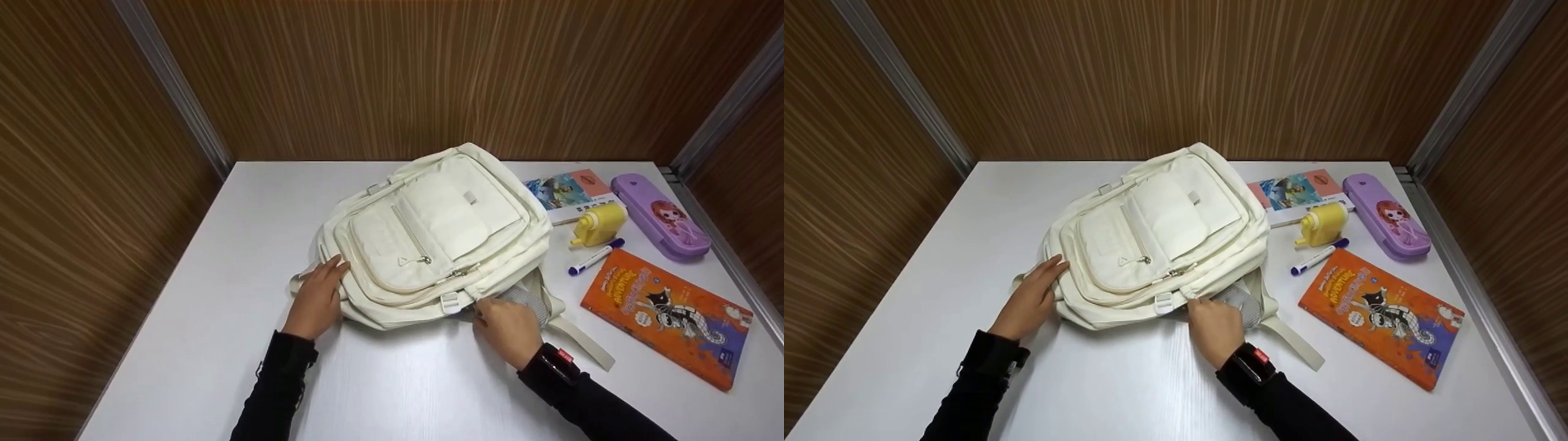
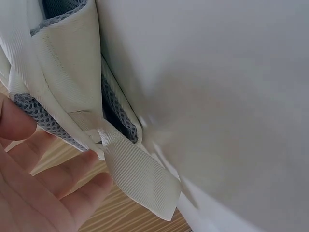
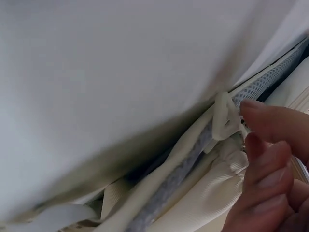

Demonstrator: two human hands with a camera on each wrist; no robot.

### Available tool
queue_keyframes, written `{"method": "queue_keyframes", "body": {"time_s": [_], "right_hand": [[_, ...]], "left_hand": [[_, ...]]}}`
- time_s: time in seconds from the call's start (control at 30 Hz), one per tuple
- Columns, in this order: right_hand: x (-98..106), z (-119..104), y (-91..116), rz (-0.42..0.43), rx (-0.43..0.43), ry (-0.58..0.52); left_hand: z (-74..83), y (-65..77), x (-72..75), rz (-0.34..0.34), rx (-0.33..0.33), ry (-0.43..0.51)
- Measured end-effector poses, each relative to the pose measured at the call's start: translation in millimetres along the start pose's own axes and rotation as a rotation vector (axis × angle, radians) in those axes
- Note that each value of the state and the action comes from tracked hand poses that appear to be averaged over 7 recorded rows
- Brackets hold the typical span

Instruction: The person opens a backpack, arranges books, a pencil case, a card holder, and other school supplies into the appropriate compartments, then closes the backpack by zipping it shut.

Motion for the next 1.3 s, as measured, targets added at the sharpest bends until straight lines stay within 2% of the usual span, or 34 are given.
{"method": "queue_keyframes", "body": {"time_s": [0.23,0.37,0.47,0.57,0.63,0.7,0.77,0.87,0.97,1.13,1.2,1.3], "right_hand": [[0,-7,1,-0.012,0.029,-0.014],[-4,0,2,-0.073,-0.045,-0.115],[-17,12,3,-0.185,-0.191,-0.356],[-34,22,7,-0.270,-0.405,-0.738],[-45,26,11,-0.293,-0.553,-0.973],[-53,28,13,-0.285,-0.678,-1.133],[-58,29,14,-0.270,-0.767,-1.205],[-63,31,16,-0.238,-0.852,-1.244],[-66,31,18,-0.193,-0.904,-1.284],[-73,24,19,-0.096,-1.001,-1.512],[-76,21,19,-0.078,-1.023,-1.594],[-77,19,18,-0.093,-1.024,-1.649]], "left_hand": [[-1.5,0.8,0.1,0.000,0.003,-0.001],[-2.6,1.2,-0.5,-0.003,0.010,0.012],[-2.5,1.2,-1.3,-0.010,0.016,0.020],[-2.0,1.1,-2.2,-0.022,0.023,0.029],[-1.7,1.4,-2.9,-0.033,0.026,0.033],[-1.5,2.1,-3.0,-0.035,0.026,0.035],[-1.9,3.0,-3.2,-0.033,0.024,0.031],[-2.7,3.9,-3.8,-0.034,0.023,0.026],[-3.1,4.0,-4.8,-0.037,0.020,0.022],[-2.9,3.2,-5.1,-0.035,0.016,0.019],[-2.9,3.0,-4.6,-0.033,0.017,0.018],[-3.1,3.1,-3.8,-0.032,0.020,0.015]]}}
Point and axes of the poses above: each hand's wrist, its own y-axis away from the middle knuckle, its own x-axis out of the back of the hand, z = x × y, the point moved 9 cm from there along -y, towards the middle knuckle, and after that the axes turned 6 degrees about x, right-handed, at the moved point
